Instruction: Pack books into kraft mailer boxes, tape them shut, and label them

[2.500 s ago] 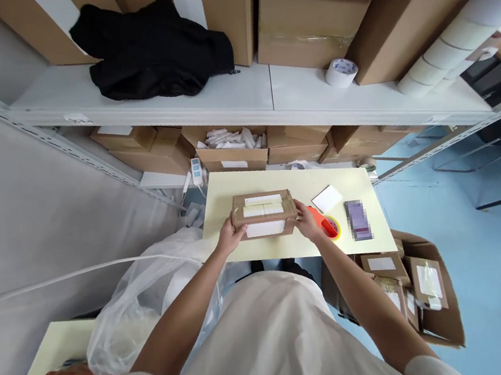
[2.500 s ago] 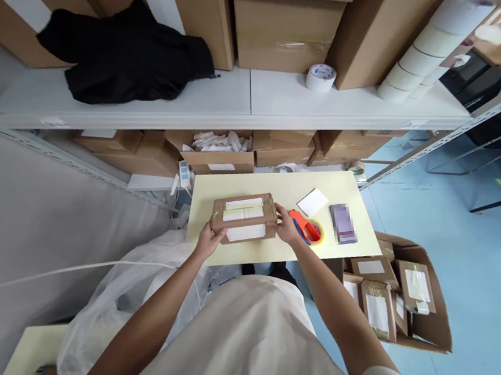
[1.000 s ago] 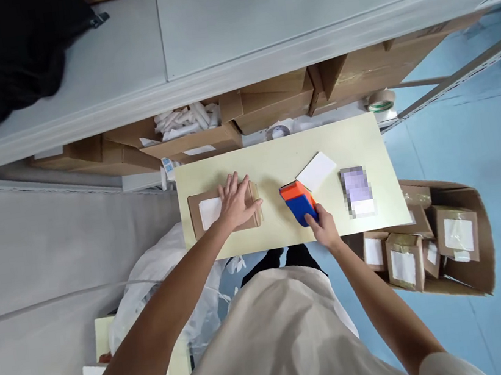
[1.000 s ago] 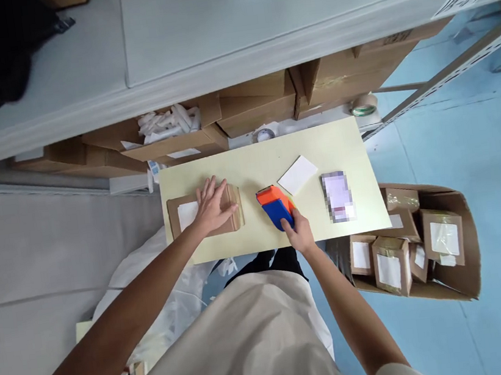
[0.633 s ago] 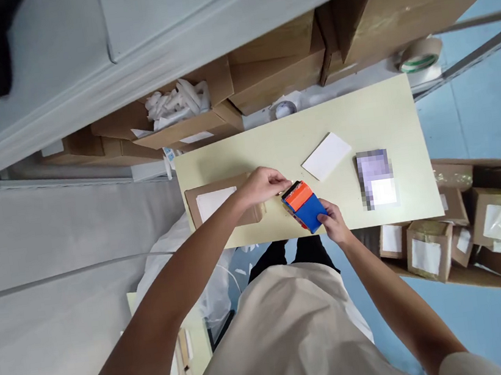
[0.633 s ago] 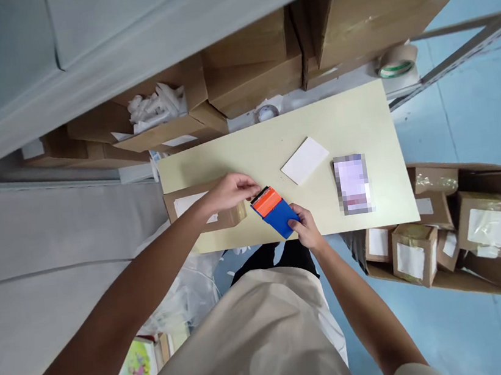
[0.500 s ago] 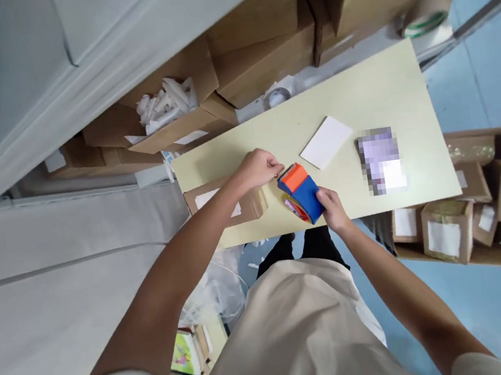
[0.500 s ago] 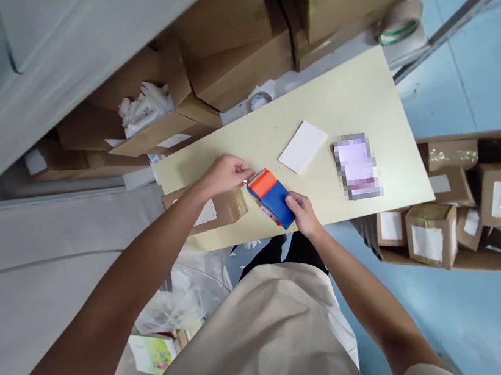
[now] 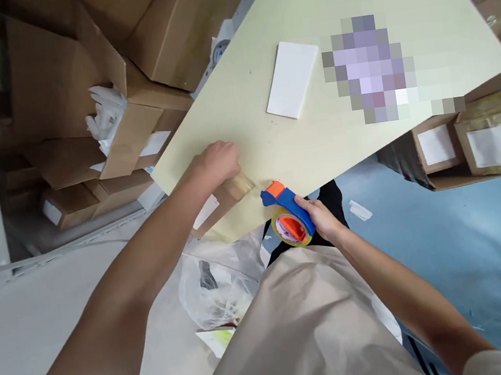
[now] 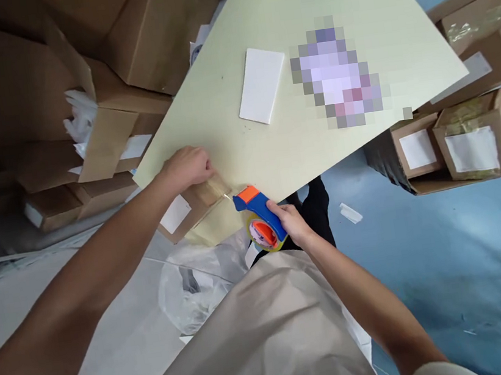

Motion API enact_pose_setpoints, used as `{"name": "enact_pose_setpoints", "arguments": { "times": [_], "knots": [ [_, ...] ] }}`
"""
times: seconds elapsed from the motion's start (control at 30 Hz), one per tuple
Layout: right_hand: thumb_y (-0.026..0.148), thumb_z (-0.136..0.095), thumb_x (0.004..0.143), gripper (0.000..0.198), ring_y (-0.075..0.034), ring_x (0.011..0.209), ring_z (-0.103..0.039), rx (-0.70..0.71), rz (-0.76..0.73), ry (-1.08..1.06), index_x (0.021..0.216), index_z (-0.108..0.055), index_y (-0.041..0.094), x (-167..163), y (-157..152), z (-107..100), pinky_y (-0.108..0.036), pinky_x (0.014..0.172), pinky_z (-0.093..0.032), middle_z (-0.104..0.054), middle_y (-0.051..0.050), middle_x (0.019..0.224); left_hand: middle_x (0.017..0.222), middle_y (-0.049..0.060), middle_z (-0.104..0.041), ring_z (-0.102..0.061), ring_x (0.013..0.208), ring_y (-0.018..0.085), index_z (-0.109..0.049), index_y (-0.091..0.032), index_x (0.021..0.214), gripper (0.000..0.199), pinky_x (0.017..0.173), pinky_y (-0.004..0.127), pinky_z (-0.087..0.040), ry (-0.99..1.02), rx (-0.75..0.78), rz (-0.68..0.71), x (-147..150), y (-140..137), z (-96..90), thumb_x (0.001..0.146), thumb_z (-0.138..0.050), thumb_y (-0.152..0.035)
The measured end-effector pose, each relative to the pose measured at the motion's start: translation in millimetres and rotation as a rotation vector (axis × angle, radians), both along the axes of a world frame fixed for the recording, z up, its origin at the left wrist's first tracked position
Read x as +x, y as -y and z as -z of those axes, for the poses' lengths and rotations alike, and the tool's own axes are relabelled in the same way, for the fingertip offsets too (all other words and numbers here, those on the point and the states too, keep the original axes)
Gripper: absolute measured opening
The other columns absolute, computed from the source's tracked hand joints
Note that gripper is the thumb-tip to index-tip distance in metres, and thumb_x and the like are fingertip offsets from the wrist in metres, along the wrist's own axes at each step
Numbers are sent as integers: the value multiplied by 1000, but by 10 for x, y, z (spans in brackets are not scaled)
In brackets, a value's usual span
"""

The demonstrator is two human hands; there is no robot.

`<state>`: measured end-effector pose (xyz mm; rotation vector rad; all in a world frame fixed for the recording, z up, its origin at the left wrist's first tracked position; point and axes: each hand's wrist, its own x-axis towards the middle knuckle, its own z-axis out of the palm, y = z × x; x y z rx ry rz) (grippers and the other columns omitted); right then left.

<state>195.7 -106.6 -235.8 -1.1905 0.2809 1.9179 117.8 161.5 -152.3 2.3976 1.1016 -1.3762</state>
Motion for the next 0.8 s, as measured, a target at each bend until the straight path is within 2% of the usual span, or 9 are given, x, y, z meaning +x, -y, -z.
{"name": "enact_pose_setpoints", "arguments": {
  "times": [0.1, 0.23, 0.33, 0.43, 0.53, 0.6, 0.7, 0.8],
  "knots": [
    [60, -65, 74, 46, -20, 63, -67, -15, 5, -19, 75, -72, 15, -259, -36, -14, -31, 62, -54, -74, -8, 73, 96, 18, -67, -57, 103, 36, -71, -12, 92, 29, 90, 46, -36, -5, 37, 63, -126, 101, 10, 74, -58, -29],
    [60, -64, 75, 45, -21, 65, -68, -49, 11, -17, 74, -72, 16, -444, -84, -19, -32, 66, -55, -74, -9, 74, 99, 15, -67, -49, 113, 36, -66, -15, 109, 40, 96, 50, -28, 29, 42, 173, -240, 197, 8, 76, -60, -38],
    [59, -65, 74, 44, -21, 66, -67, -62, 12, -11, 73, -71, 16, -499, -73, -7, -33, 67, -56, -74, -8, 74, 115, 15, -61, -43, 119, 37, -46, -18, 135, 65, 97, 51, -25, 103, 125, 180, -301, 195, -45, 77, -60, -46],
    [60, -65, 73, 45, -21, 66, -67, -71, -13, -7, 73, -71, 16, -527, -44, 13, -33, 68, -55, -73, -7, 71, 134, 12, -50, -35, 127, 38, -30, -24, 145, 80, 102, 52, -21, 206, 124, 148, -446, 116, -160, 76, -58, -55],
    [60, -63, 74, 45, -22, 70, -68, -82, -39, -15, 74, -71, 16, -533, -22, 37, -34, 72, -55, -73, -8, 72, 145, 5, -40, -27, 134, 37, -39, -30, 140, 84, 108, 51, -12, 274, -2, 160, -726, 28, -287, 67, -58, -68],
    [58, -63, 76, 43, -23, 76, -69, -91, -55, -30, 77, -71, 17, -507, -28, 41, -35, 76, -55, -74, -8, 76, 148, 6, -37, -25, 134, 39, -46, -27, 136, 94, 109, 52, -12, 308, -67, 178, -936, 1, -340, 56, -64, -73],
    [55, -61, 78, 38, -24, 87, -69, -70, -79, -62, 85, -71, 19, -403, -117, 8, -36, 83, -54, -74, -7, 89, 143, 10, -42, -28, 132, 39, -53, -23, 130, 98, 106, 49, -25, 338, -95, 110, -1171, -14, -338, 46, -71, -71],
    [56, -57, 81, 38, -24, 96, -67, -9, -100, -88, 93, -70, 22, -217, -377, -65, -37, 90, -53, -73, -5, 99, 134, 8, -51, -35, 128, 36, -58, -25, 125, 92, 102, 43, -34, 366, 4, -56, -1294, -73, -272, 46, -73, -68]
  ]
}}
